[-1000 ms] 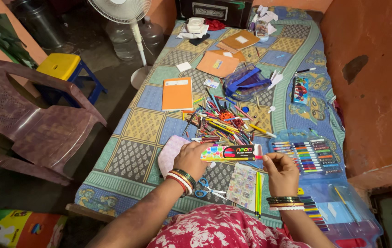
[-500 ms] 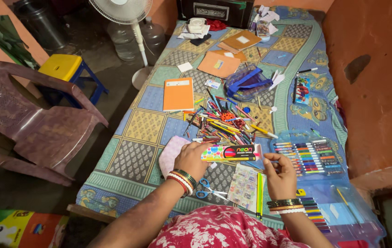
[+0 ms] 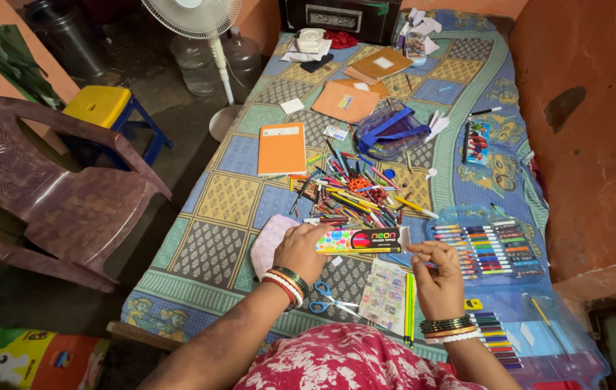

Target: The person organizes stationery items on a patterned bedspread. They handle a book, a Mickey Mouse toy, and various pens, picking them up, inspecting them, and placing them into a clear plastic case or onto a nearby stack.

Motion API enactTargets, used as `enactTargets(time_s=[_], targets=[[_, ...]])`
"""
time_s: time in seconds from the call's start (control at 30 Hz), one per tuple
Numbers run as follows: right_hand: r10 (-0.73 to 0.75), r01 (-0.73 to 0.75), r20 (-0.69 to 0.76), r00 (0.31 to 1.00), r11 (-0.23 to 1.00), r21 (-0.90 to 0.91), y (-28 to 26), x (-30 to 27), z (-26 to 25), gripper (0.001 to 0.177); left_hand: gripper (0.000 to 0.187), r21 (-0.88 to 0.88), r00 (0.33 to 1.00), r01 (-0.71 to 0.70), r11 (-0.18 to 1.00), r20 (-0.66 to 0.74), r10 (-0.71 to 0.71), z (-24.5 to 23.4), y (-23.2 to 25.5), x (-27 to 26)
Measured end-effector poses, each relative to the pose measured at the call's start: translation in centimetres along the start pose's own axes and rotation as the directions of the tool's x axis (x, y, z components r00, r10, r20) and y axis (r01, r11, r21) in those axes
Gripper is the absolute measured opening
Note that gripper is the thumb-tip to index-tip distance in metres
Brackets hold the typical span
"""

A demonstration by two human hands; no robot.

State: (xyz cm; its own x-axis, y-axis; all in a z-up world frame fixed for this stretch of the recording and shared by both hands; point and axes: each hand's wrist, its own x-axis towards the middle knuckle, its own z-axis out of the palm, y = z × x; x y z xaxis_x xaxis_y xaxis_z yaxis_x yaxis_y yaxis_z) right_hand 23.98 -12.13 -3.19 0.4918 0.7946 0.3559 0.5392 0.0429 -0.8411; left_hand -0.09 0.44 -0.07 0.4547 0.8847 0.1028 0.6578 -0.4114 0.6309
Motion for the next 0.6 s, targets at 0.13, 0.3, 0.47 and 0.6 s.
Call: enactTargets(time_s=[0.13, 0.3, 0.47, 0.6], targets=[[0.026, -0.027, 0.058, 0.998, 1.0, 0.01, 0.2, 0.2, 0.2, 0.024, 0.052, 0.004, 1.0, 0.0, 1.0, -0.001, 0.0, 0.2, 0.0, 0.1], [0.062, -0.071, 0.116, 0.991, 0.994, 0.077, 0.1, 0.4, 0.5, 0.03, 0.048, -0.004, 0.977, -0.154, 0.988, -0.152, 0.151, 0.7, -0.6, 0.0], [-0.049, 0.035, 0.048, 0.998, 0.966, 0.256, -1.4, -0.2, -0.1, 0.02, 0.056, 0.17, 0.826, -0.36, 0.917, -0.399, 0.398, 0.1, -0.7, 0.4], [-0.041, 0.028, 0.054, 0.998, 0.973, 0.227, -2.4, 0.2, -0.2, 0.022, 0.055, 0.187, 0.819, -0.361, 0.914, -0.406, 0.406, -0.3, -0.5, 0.8]])
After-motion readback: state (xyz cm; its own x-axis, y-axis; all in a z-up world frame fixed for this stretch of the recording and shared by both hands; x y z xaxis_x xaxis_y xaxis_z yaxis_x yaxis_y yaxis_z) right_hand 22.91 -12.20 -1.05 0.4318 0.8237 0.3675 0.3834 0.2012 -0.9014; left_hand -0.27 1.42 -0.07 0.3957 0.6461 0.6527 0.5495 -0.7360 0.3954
